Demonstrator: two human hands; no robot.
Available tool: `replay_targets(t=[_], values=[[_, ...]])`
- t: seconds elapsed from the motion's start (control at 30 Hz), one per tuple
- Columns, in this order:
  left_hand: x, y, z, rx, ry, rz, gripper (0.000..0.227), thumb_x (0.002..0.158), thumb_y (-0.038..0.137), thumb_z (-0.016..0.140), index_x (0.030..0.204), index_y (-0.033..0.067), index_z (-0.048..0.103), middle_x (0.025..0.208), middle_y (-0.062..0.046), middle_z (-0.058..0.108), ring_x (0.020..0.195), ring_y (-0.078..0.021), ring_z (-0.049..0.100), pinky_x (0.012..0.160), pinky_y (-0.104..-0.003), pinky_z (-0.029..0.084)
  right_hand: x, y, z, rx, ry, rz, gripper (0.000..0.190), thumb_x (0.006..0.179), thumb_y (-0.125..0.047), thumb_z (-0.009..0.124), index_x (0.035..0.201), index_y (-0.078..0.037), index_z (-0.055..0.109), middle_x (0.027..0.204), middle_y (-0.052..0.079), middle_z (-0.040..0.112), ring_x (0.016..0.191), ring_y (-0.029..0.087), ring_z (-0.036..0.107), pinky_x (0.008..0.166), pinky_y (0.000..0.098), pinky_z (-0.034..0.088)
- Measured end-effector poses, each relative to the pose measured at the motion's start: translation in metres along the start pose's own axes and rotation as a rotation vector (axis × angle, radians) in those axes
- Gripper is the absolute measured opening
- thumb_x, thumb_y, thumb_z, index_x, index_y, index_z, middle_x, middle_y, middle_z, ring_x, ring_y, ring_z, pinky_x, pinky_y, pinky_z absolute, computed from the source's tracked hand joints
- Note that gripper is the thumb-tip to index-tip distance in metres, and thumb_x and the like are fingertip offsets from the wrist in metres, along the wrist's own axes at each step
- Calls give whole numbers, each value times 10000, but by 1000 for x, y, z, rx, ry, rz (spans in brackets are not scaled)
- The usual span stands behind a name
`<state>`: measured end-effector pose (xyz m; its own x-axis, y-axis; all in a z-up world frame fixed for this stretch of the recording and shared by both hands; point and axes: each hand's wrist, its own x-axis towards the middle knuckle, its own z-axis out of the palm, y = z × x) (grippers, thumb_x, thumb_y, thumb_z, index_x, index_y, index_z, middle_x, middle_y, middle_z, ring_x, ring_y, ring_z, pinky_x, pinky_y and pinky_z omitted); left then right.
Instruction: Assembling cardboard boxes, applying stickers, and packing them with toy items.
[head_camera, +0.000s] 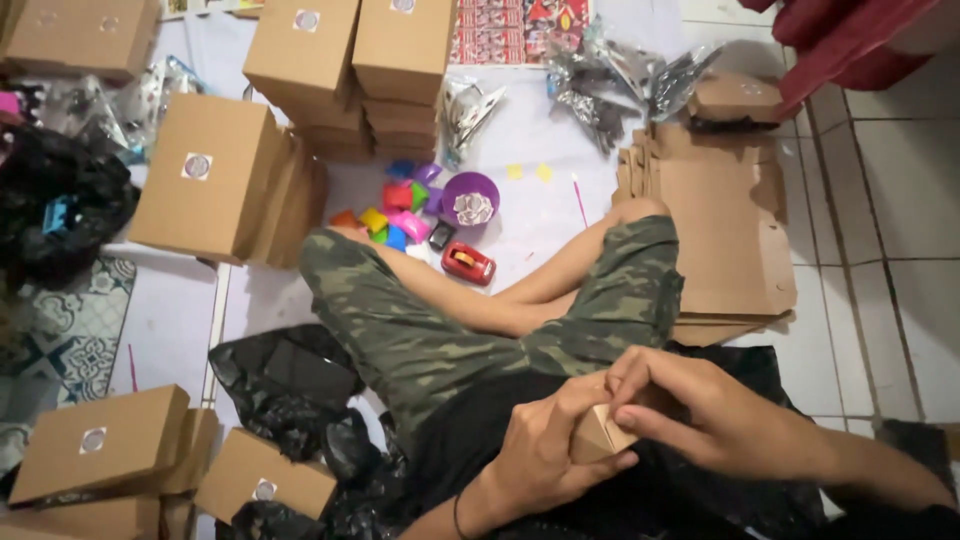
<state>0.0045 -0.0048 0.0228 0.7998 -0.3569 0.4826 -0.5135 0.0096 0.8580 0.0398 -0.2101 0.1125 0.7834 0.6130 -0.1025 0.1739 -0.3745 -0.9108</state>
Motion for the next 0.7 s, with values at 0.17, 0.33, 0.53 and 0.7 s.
replay_targets(t=[0.17,0.33,0.53,0.7], values=[[0,3,3,27,-15,-23,513,897,245,748,1260,-5,484,1158,-194,716,898,-324,765,743,-357,603,2,-17,-19,42,-64,157,99,819,-118,797,888,-96,729,995,-1,818,840,118,769,732,283,623],[0,2,4,57,-39,-30,565,871,266,783,1254,-24,486,1069,-176,749,790,-298,773,650,-340,605,3,-19,-26,143,-107,384,52,787,-48,858,807,-65,813,860,-2,861,756,104,765,677,266,653],[2,2,3,44,-102,34,584,903,262,753,1254,-52,408,1189,-221,689,864,-337,761,689,-359,598,0,-19,-25,117,-83,256,71,796,-74,859,778,-57,792,894,-7,847,696,96,698,586,245,553],[-5,-4,7,96,-130,2,697,909,323,756,1316,-80,358,1143,-262,708,819,-381,762,651,-410,605,-3,-16,-26,234,-87,355,123,768,-86,896,758,-14,797,883,68,884,788,138,798,705,263,659]])
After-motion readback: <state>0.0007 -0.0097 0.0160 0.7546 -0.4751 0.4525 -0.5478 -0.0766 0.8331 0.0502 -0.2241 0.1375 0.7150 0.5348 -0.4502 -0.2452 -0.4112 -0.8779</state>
